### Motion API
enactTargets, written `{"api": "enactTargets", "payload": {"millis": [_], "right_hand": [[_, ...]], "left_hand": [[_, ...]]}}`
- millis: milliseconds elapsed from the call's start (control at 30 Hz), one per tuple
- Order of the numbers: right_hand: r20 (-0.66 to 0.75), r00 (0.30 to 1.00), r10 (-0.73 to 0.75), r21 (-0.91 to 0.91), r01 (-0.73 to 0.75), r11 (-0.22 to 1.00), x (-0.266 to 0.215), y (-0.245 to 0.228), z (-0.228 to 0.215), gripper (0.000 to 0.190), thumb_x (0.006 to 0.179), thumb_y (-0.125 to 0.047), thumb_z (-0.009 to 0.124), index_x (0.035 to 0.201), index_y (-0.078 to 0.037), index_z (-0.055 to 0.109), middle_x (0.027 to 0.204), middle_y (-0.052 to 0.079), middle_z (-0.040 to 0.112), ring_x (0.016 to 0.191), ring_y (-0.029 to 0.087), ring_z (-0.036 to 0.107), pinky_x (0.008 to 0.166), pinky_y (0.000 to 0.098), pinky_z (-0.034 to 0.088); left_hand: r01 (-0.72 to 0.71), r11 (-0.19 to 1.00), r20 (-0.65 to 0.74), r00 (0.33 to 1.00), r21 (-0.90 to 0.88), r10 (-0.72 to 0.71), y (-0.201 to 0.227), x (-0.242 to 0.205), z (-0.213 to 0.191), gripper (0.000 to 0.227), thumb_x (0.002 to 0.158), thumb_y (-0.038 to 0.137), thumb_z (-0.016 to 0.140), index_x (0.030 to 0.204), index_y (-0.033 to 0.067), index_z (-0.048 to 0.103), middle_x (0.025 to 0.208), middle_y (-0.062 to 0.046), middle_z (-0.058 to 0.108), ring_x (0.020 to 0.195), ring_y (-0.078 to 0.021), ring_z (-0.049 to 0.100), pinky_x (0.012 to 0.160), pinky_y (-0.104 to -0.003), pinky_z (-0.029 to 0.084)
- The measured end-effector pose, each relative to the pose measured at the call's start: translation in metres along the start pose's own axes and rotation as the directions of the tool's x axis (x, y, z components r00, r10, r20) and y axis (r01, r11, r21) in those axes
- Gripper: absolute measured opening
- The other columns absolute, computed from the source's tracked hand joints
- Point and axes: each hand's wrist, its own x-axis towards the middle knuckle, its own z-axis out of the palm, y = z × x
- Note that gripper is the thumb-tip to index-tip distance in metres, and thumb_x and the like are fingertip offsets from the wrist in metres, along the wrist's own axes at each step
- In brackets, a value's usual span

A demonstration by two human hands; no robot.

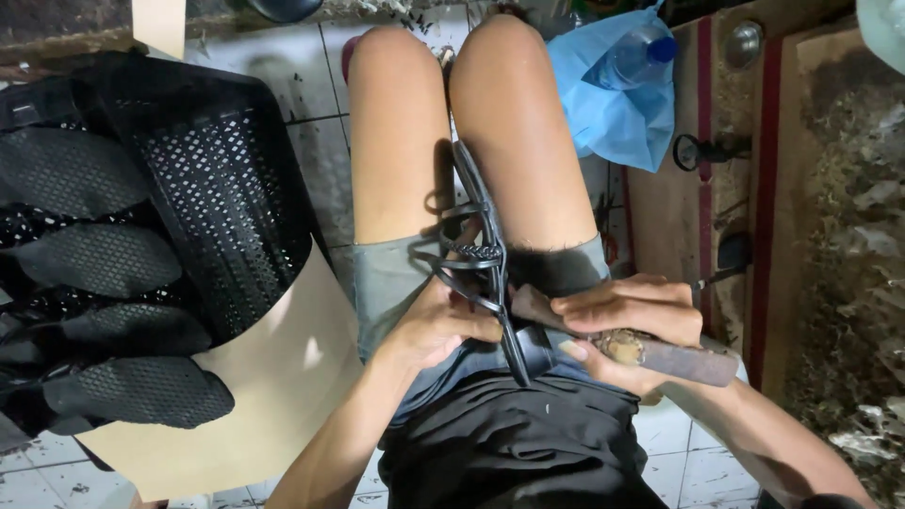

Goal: Assembling sandals by heating components, attaching soles, hammering them for a secure bond, and trimming excess material with a knife.

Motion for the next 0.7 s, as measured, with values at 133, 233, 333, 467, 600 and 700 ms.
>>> {"api": "enactTargets", "payload": {"millis": [133, 233, 333, 467, 600, 700], "right_hand": [[0.069, 0.997, -0.043, 0.014, 0.043, 0.999, 0.001, 0.003, 0.002, 0.010, 0.066, -0.005, 0.064, 0.075, -0.002, 0.067, 0.078, 0.013, 0.068, 0.064, 0.027, 0.067, 0.051, 0.0333, 0.054], [0.025, 0.986, -0.168, 0.010, 0.168, 0.986, 0.011, 0.003, 0.008, 0.005, 0.065, -0.007, 0.064, 0.069, -0.004, 0.066, 0.075, 0.010, 0.068, 0.057, 0.020, 0.067, 0.046, 0.0245, 0.052], [0.025, 0.975, -0.222, 0.007, 0.222, 0.975, 0.019, -0.001, 0.011, 0.002, 0.065, -0.005, 0.064, 0.066, -0.003, 0.065, 0.072, 0.010, 0.067, 0.052, 0.019, 0.066, 0.044, 0.0228, 0.051], [-0.029, 0.968, -0.250, -0.013, 0.249, 0.968, 0.022, 0.001, 0.013, 0.005, 0.068, -0.007, 0.062, 0.068, -0.003, 0.065, 0.073, 0.010, 0.067, 0.050, 0.019, 0.065, 0.040, 0.0226, 0.049], [-0.038, 0.983, -0.179, 0.010, 0.179, 0.984, 0.017, -0.009, 0.009, 0.009, 0.070, -0.011, 0.064, 0.072, -0.002, 0.066, 0.075, 0.010, 0.068, 0.058, 0.022, 0.067, 0.046, 0.0245, 0.052], [0.038, 0.996, -0.081, -0.226, 0.087, 0.970, -0.005, -0.022, 0.001, 0.043, 0.063, -0.026, 0.074, 0.093, 0.001, 0.059, 0.096, 0.015, 0.059, 0.085, 0.022, 0.063, 0.079, 0.0311, 0.049]], "left_hand": [[0.062, 0.997, -0.045, 0.997, 0.039, -0.060, 0.004, 0.001, 0.003, 0.049, 0.056, -0.015, 0.071, 0.099, -0.0035, 0.051, 0.080, -0.014, 0.059, 0.061, -0.0228, 0.063, 0.054, -0.041, 0.056], [0.110, 0.993, -0.101, 0.989, 0.032, -0.106, 0.007, 0.000, 0.002, 0.045, 0.056, -0.014, 0.070, 0.095, -0.0029, 0.051, 0.074, -0.010, 0.057, 0.056, -0.0205, 0.062, 0.051, -0.037, 0.057], [0.139, 0.990, -0.124, 0.983, 0.023, -0.136, 0.011, 0.001, 0.002, 0.038, 0.056, -0.016, 0.069, 0.089, -0.0032, 0.056, 0.071, -0.012, 0.060, 0.057, -0.0222, 0.063, 0.053, -0.037, 0.057], [0.136, 0.988, -0.142, 0.982, 0.076, -0.124, 0.021, 0.011, 0.008, 0.040, 0.057, -0.012, 0.071, 0.092, -0.0051, 0.053, 0.077, -0.015, 0.060, 0.058, -0.0261, 0.063, 0.052, -0.040, 0.056], [0.092, 0.990, -0.141, 0.987, 0.105, -0.077, 0.027, 0.001, 0.023, 0.048, 0.057, -0.009, 0.073, 0.099, -0.0040, 0.051, 0.083, -0.018, 0.060, 0.061, -0.0311, 0.064, 0.050, -0.044, 0.055], [0.093, 0.980, -0.060, 0.995, 0.173, -0.084, 0.031, -0.014, 0.029, 0.046, 0.059, 0.001, 0.071, 0.099, -0.0045, 0.048, 0.090, -0.017, 0.061, 0.068, -0.0291, 0.061, 0.049, -0.038, 0.055]]}}
